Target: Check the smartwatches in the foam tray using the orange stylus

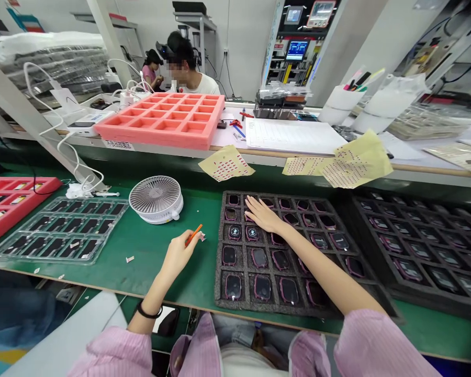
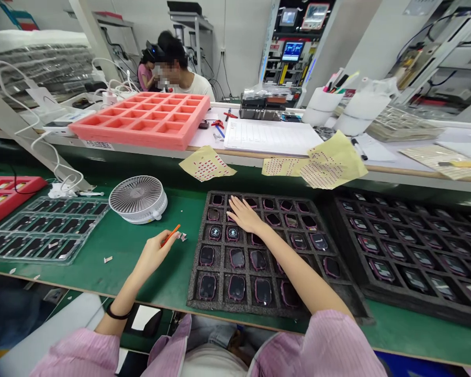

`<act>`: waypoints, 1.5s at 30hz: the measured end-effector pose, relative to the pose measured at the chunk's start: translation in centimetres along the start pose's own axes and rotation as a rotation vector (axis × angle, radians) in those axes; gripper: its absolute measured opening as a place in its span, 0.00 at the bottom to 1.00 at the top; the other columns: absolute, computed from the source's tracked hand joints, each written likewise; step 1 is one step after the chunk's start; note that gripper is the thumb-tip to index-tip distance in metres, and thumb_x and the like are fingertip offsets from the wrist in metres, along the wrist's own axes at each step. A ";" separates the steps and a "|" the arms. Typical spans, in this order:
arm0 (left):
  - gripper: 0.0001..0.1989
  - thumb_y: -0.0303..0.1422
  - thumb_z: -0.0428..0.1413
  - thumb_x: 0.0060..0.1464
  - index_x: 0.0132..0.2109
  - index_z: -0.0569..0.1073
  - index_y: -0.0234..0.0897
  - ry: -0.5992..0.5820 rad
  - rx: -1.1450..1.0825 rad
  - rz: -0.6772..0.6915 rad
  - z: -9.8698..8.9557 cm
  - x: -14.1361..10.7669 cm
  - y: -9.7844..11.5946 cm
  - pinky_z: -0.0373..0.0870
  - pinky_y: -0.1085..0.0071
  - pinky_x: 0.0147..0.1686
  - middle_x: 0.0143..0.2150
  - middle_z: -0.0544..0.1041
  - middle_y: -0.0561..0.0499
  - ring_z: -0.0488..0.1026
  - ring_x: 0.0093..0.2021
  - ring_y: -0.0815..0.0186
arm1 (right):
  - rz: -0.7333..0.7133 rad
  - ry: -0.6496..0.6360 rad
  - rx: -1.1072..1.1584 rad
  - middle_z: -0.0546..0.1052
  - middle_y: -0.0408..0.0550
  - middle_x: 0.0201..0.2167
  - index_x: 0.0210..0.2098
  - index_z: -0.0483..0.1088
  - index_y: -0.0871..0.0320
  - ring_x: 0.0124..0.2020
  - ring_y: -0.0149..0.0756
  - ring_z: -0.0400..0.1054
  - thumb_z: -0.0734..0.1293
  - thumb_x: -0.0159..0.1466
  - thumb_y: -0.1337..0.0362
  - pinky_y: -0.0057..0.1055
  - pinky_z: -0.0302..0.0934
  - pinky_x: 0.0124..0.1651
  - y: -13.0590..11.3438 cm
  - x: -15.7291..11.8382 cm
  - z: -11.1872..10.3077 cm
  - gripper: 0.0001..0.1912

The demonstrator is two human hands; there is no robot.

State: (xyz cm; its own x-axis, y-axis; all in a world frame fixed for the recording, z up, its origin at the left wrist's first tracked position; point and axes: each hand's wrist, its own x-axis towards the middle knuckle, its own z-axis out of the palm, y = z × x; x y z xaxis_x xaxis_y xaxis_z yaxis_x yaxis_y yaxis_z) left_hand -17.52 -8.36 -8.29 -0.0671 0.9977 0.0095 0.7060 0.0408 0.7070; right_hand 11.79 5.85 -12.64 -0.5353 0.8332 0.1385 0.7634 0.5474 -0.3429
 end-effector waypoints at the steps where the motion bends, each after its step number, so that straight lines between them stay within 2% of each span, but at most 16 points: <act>1: 0.21 0.49 0.45 0.59 0.34 0.73 0.38 -0.012 -0.012 0.000 0.1 0.0 0.2 0.54 0.73 0.26 0.21 0.65 0.55 0.61 0.22 0.67 | 0.030 0.011 0.010 0.63 0.54 0.64 0.61 0.63 0.58 0.67 0.41 0.52 0.54 0.68 0.51 0.41 0.46 0.66 0.2 0.4 -0.3 0.28; 3: 0.21 0.49 0.45 0.59 0.36 0.74 0.37 -0.028 -0.046 -0.002 0.3 -0.1 0.6 0.54 0.73 0.27 0.22 0.66 0.55 0.62 0.23 0.67 | 0.107 0.069 0.013 0.69 0.53 0.59 0.57 0.67 0.56 0.63 0.42 0.58 0.55 0.67 0.50 0.42 0.51 0.63 1.0 0.9 -1.4 0.26; 5: 0.22 0.49 0.43 0.59 0.37 0.74 0.37 -0.045 -0.090 -0.006 0.3 -0.3 0.8 0.55 0.73 0.26 0.21 0.65 0.55 0.62 0.23 0.67 | 0.228 0.172 -0.004 0.72 0.60 0.54 0.52 0.70 0.59 0.59 0.49 0.61 0.53 0.68 0.52 0.47 0.53 0.60 2.3 0.5 -2.6 0.25; 7: 0.23 0.48 0.42 0.59 0.38 0.74 0.37 -0.070 -0.126 -0.007 0.2 -0.3 0.8 0.56 0.73 0.26 0.21 0.63 0.55 0.61 0.22 0.67 | 0.379 0.278 -0.015 0.72 0.69 0.48 0.44 0.72 0.64 0.55 0.57 0.62 0.52 0.69 0.54 0.53 0.54 0.55 3.9 -0.5 -3.7 0.25; 10: 0.23 0.48 0.42 0.59 0.38 0.74 0.36 -0.115 -0.155 -0.002 0.3 -0.3 0.9 0.56 0.73 0.26 0.21 0.63 0.56 0.61 0.22 0.68 | 0.536 0.356 0.014 0.71 0.74 0.42 0.34 0.71 0.65 0.52 0.61 0.63 0.56 0.67 0.52 0.53 0.57 0.48 5.9 -2.0 -4.2 0.23; 13: 0.23 0.47 0.41 0.60 0.38 0.73 0.36 -0.150 -0.181 0.026 0.6 -0.2 1.3 0.58 0.73 0.28 0.21 0.63 0.56 0.61 0.23 0.68 | 0.626 0.394 0.080 0.71 0.72 0.39 0.31 0.67 0.63 0.49 0.61 0.64 0.63 0.62 0.48 0.50 0.59 0.45 6.9 -2.4 -4.1 0.21; 16: 0.22 0.45 0.40 0.61 0.38 0.73 0.35 -0.177 -0.209 0.083 1.2 -0.3 2.2 0.58 0.73 0.30 0.22 0.63 0.56 0.62 0.25 0.68 | 0.640 0.417 0.190 0.72 0.61 0.32 0.31 0.65 0.60 0.42 0.54 0.68 0.66 0.57 0.46 0.46 0.61 0.43 6.8 -1.9 -4.6 0.21; 19: 0.22 0.44 0.40 0.62 0.40 0.74 0.35 -0.213 -0.266 0.147 1.9 -0.4 3.2 0.57 0.73 0.30 0.21 0.62 0.56 0.61 0.25 0.68 | 0.573 0.422 0.350 0.71 0.48 0.25 0.39 0.63 0.59 0.30 0.43 0.69 0.65 0.57 0.46 0.40 0.62 0.37 5.0 -1.5 -5.4 0.23; 23: 0.22 0.45 0.41 0.63 0.42 0.73 0.34 -0.282 -0.442 0.186 2.7 -0.2 5.0 0.56 0.74 0.28 0.18 0.59 0.59 0.56 0.21 0.71 | 0.417 0.347 0.644 0.72 0.42 0.24 0.48 0.60 0.55 0.22 0.34 0.66 0.60 0.60 0.45 0.30 0.58 0.25 -0.9 -2.3 -5.8 0.25; 25: 0.22 0.46 0.42 0.62 0.40 0.72 0.33 -0.296 -0.541 0.180 3.0 0.0 6.3 0.54 0.75 0.25 0.18 0.58 0.60 0.54 0.19 0.73 | 0.299 0.245 1.169 0.72 0.42 0.25 0.46 0.63 0.54 0.21 0.32 0.64 0.66 0.57 0.49 0.27 0.54 0.21 -4.6 -3.0 -5.7 0.23; 26: 0.22 0.46 0.43 0.62 0.38 0.72 0.33 -0.297 -0.582 0.178 3.1 0.0 7.0 0.53 0.75 0.23 0.17 0.57 0.60 0.53 0.19 0.73 | 0.286 0.197 1.368 0.71 0.40 0.24 0.44 0.64 0.54 0.20 0.30 0.63 0.69 0.55 0.52 0.25 0.52 0.19 -6.3 -3.4 -5.7 0.21; 29: 0.21 0.47 0.45 0.60 0.35 0.70 0.33 -0.310 -0.652 0.190 3.3 0.2 8.8 0.50 0.76 0.21 0.17 0.56 0.61 0.51 0.17 0.75 | 0.299 0.108 1.729 0.68 0.37 0.20 0.36 0.65 0.54 0.17 0.26 0.58 0.72 0.53 0.58 0.22 0.47 0.17 -10.4 -4.0 -5.9 0.15; 31: 0.21 0.47 0.46 0.60 0.33 0.69 0.33 -0.313 -0.666 0.200 3.3 0.2 9.5 0.49 0.76 0.20 0.17 0.56 0.61 0.50 0.17 0.76 | 0.319 0.087 1.814 0.66 0.36 0.18 0.30 0.63 0.56 0.15 0.23 0.55 0.72 0.55 0.59 0.21 0.45 0.16 -11.9 -4.0 -6.1 0.13; 33: 0.21 0.47 0.46 0.60 0.32 0.69 0.33 -0.312 -0.662 0.214 3.3 0.3 9.8 0.48 0.77 0.19 0.16 0.56 0.61 0.50 0.17 0.76 | 0.320 0.106 1.830 0.65 0.35 0.17 0.26 0.61 0.56 0.13 0.21 0.53 0.71 0.56 0.58 0.21 0.44 0.15 -12.7 -4.0 -6.3 0.15; 38: 0.21 0.46 0.45 0.61 0.31 0.69 0.33 -0.328 -0.644 0.247 3.2 0.1 9.8 0.48 0.77 0.18 0.16 0.57 0.61 0.50 0.16 0.76 | 0.278 0.202 1.794 0.65 0.33 0.17 0.28 0.59 0.55 0.11 0.22 0.53 0.72 0.57 0.56 0.22 0.48 0.14 -13.5 -3.8 -6.6 0.17; 45: 0.22 0.45 0.45 0.62 0.30 0.70 0.33 -0.298 -0.652 0.260 3.6 0.0 9.8 0.49 0.76 0.19 0.16 0.57 0.60 0.51 0.17 0.76 | 0.272 0.188 1.835 0.62 0.32 0.14 0.27 0.57 0.54 0.11 0.23 0.51 0.71 0.58 0.55 0.23 0.51 0.15 -14.2 -3.7 -6.8 0.19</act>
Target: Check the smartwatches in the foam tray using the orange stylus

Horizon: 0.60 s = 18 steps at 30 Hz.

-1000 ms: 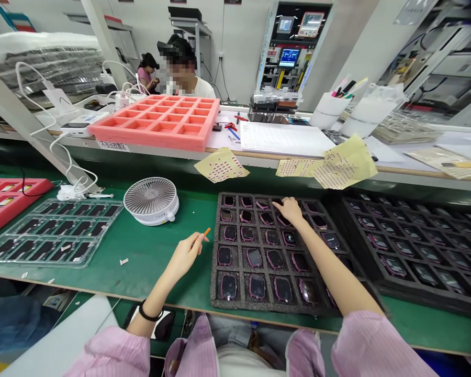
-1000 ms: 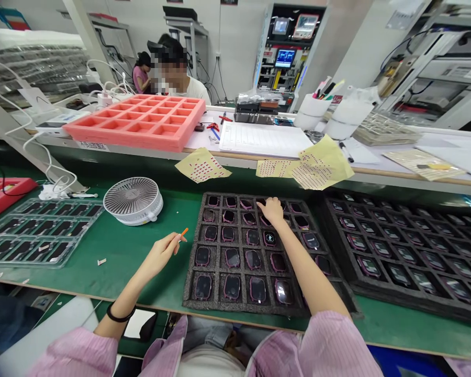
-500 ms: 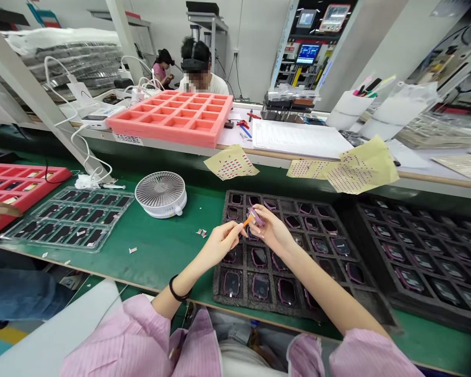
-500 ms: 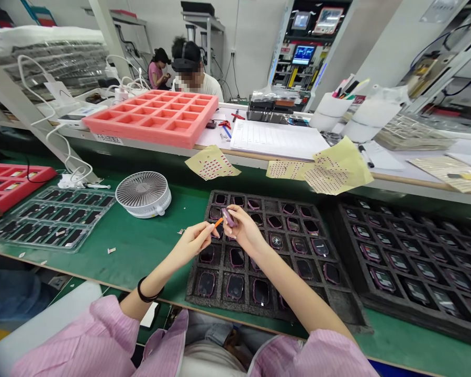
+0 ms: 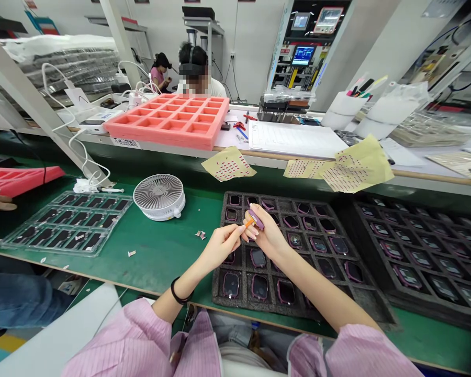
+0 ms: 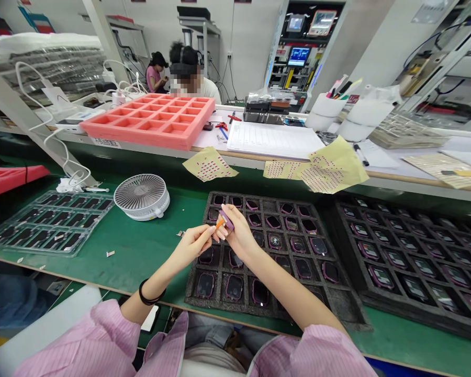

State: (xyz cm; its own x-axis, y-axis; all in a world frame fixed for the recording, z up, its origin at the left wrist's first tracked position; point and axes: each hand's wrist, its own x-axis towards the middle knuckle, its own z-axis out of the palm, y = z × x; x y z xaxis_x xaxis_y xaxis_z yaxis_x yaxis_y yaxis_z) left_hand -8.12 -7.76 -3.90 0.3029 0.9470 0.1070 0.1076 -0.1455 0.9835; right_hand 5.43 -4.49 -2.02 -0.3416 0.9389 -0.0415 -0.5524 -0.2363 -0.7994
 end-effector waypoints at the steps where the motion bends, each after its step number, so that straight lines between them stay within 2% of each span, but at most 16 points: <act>1: 0.21 0.45 0.45 0.62 0.30 0.70 0.33 0.001 0.005 -0.001 0.0 0.0 0.0 0.50 0.76 0.19 0.16 0.58 0.60 0.51 0.17 0.76 | -0.013 -0.003 -0.010 0.62 0.32 0.14 0.27 0.57 0.54 0.11 0.23 0.52 0.71 0.58 0.55 0.23 0.52 0.16 0.0 0.0 0.0 0.18; 4: 0.21 0.44 0.46 0.62 0.31 0.71 0.32 0.011 0.022 -0.001 -0.3 -0.1 -0.1 0.51 0.77 0.21 0.17 0.59 0.59 0.52 0.18 0.76 | -0.049 -0.013 -0.066 0.63 0.32 0.14 0.29 0.59 0.54 0.11 0.23 0.53 0.71 0.59 0.55 0.23 0.53 0.16 0.2 -0.1 -0.2 0.16; 6: 0.21 0.44 0.47 0.62 0.31 0.71 0.32 -0.008 0.007 -0.008 -0.5 -0.2 0.1 0.51 0.77 0.20 0.16 0.58 0.59 0.52 0.17 0.76 | -0.060 -0.007 -0.097 0.64 0.32 0.14 0.30 0.60 0.54 0.11 0.22 0.53 0.71 0.58 0.56 0.21 0.50 0.15 0.3 0.0 -0.3 0.15; 10: 0.22 0.47 0.49 0.59 0.30 0.70 0.32 -0.053 -0.114 -0.030 -0.5 -0.2 0.5 0.47 0.77 0.18 0.14 0.56 0.61 0.48 0.15 0.77 | 0.047 -0.077 0.022 0.63 0.30 0.15 0.28 0.59 0.55 0.08 0.17 0.45 0.72 0.57 0.54 0.19 0.41 0.12 0.6 0.2 -0.2 0.19; 13: 0.23 0.49 0.50 0.58 0.29 0.70 0.32 -0.013 -0.177 -0.021 -0.2 -0.3 0.6 0.45 0.77 0.17 0.14 0.57 0.61 0.48 0.15 0.78 | 0.103 -0.125 0.107 0.60 0.29 0.13 0.26 0.57 0.55 0.09 0.16 0.40 0.72 0.56 0.54 0.18 0.44 0.13 0.8 0.3 -0.1 0.20; 18: 0.23 0.51 0.52 0.56 0.31 0.71 0.32 -0.002 -0.227 -0.041 0.1 -0.5 0.2 0.44 0.78 0.16 0.13 0.57 0.61 0.47 0.14 0.78 | 0.061 -0.075 0.088 0.59 0.28 0.13 0.26 0.56 0.55 0.10 0.17 0.40 0.73 0.56 0.56 0.18 0.50 0.15 1.1 0.2 -0.2 0.21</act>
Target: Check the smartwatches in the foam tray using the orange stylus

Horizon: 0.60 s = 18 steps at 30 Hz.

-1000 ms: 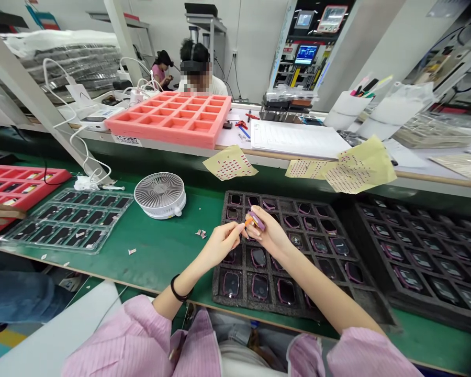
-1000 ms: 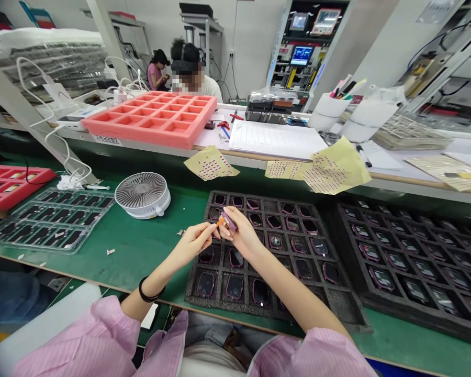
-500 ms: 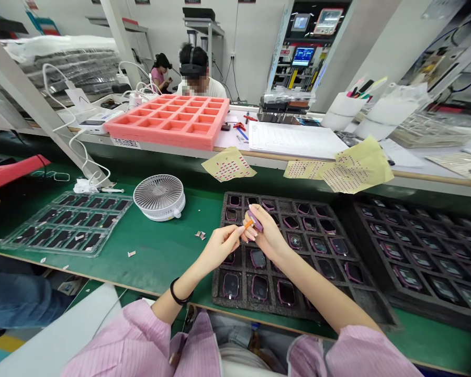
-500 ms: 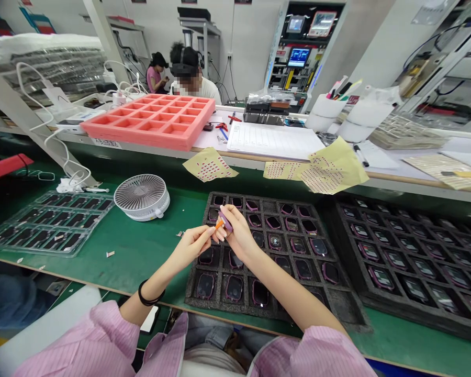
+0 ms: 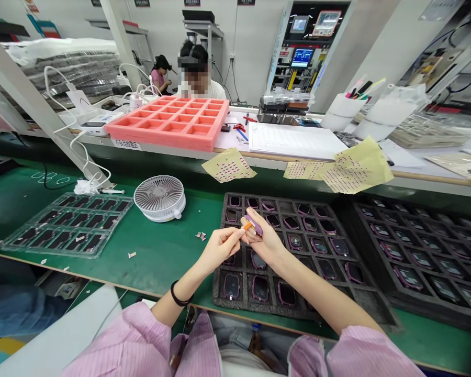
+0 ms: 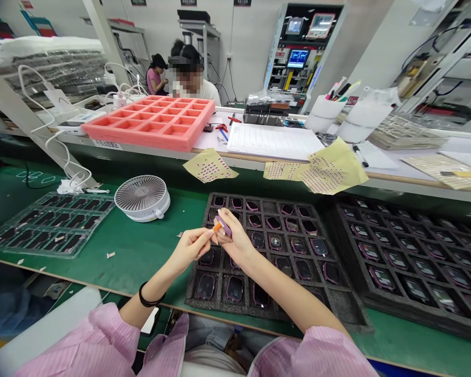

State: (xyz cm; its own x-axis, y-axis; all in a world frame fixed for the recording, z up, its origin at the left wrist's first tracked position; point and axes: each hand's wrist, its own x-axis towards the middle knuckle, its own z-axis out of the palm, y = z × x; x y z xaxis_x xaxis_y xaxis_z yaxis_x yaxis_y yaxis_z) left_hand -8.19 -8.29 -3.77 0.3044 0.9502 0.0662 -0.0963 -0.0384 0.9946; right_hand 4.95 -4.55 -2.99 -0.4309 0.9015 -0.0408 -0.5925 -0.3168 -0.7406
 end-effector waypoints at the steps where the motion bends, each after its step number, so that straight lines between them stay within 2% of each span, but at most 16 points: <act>1: 0.23 0.51 0.52 0.55 0.31 0.71 0.32 0.002 -0.009 -0.007 0.0 0.0 -0.1 0.43 0.78 0.15 0.13 0.57 0.61 0.47 0.14 0.78 | -0.001 0.012 -0.002 0.58 0.28 0.13 0.25 0.55 0.55 0.10 0.18 0.40 0.73 0.56 0.56 0.18 0.50 0.15 0.1 0.0 0.0 0.21; 7: 0.25 0.54 0.52 0.54 0.32 0.71 0.33 0.033 -0.035 -0.058 0.3 0.2 -0.5 0.42 0.78 0.14 0.13 0.55 0.62 0.45 0.13 0.79 | 0.019 0.082 0.022 0.56 0.30 0.11 0.22 0.54 0.55 0.11 0.19 0.40 0.73 0.55 0.56 0.20 0.50 0.15 0.4 0.3 -0.2 0.23; 10: 0.25 0.55 0.51 0.53 0.29 0.69 0.33 0.059 -0.024 -0.081 0.3 0.4 -0.5 0.42 0.78 0.13 0.12 0.55 0.62 0.45 0.13 0.79 | -0.006 0.086 -0.001 0.55 0.30 0.10 0.22 0.55 0.55 0.10 0.19 0.38 0.72 0.56 0.56 0.21 0.45 0.14 0.4 0.3 -0.4 0.21; 13: 0.25 0.55 0.53 0.52 0.26 0.65 0.35 0.123 -0.028 -0.059 0.4 0.8 -0.6 0.45 0.78 0.14 0.14 0.55 0.62 0.47 0.14 0.78 | -0.091 0.100 -0.073 0.57 0.30 0.11 0.25 0.59 0.55 0.11 0.19 0.40 0.71 0.57 0.55 0.20 0.41 0.14 0.7 0.0 -0.2 0.18; 16: 0.23 0.52 0.56 0.50 0.27 0.65 0.35 0.143 0.001 0.020 0.8 1.3 -0.9 0.53 0.78 0.19 0.20 0.61 0.58 0.56 0.19 0.76 | -0.159 0.170 -0.212 0.61 0.31 0.15 0.31 0.62 0.54 0.12 0.20 0.46 0.71 0.58 0.54 0.19 0.43 0.15 1.6 -0.5 0.0 0.15; 18: 0.22 0.51 0.55 0.52 0.27 0.64 0.35 0.138 0.037 0.037 0.8 1.3 -1.1 0.53 0.78 0.20 0.21 0.61 0.58 0.56 0.20 0.76 | -0.207 0.187 -0.335 0.62 0.32 0.16 0.34 0.62 0.53 0.13 0.22 0.50 0.70 0.58 0.52 0.19 0.44 0.15 2.0 -0.6 -0.4 0.15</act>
State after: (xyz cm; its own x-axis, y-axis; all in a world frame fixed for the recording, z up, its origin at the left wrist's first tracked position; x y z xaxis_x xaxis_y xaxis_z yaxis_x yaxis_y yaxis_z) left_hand -6.91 -7.24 -4.73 0.1678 0.9814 0.0933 -0.0690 -0.0827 0.9942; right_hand 4.34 -5.54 -4.71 -0.1774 0.9836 0.0333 -0.3863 -0.0384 -0.9216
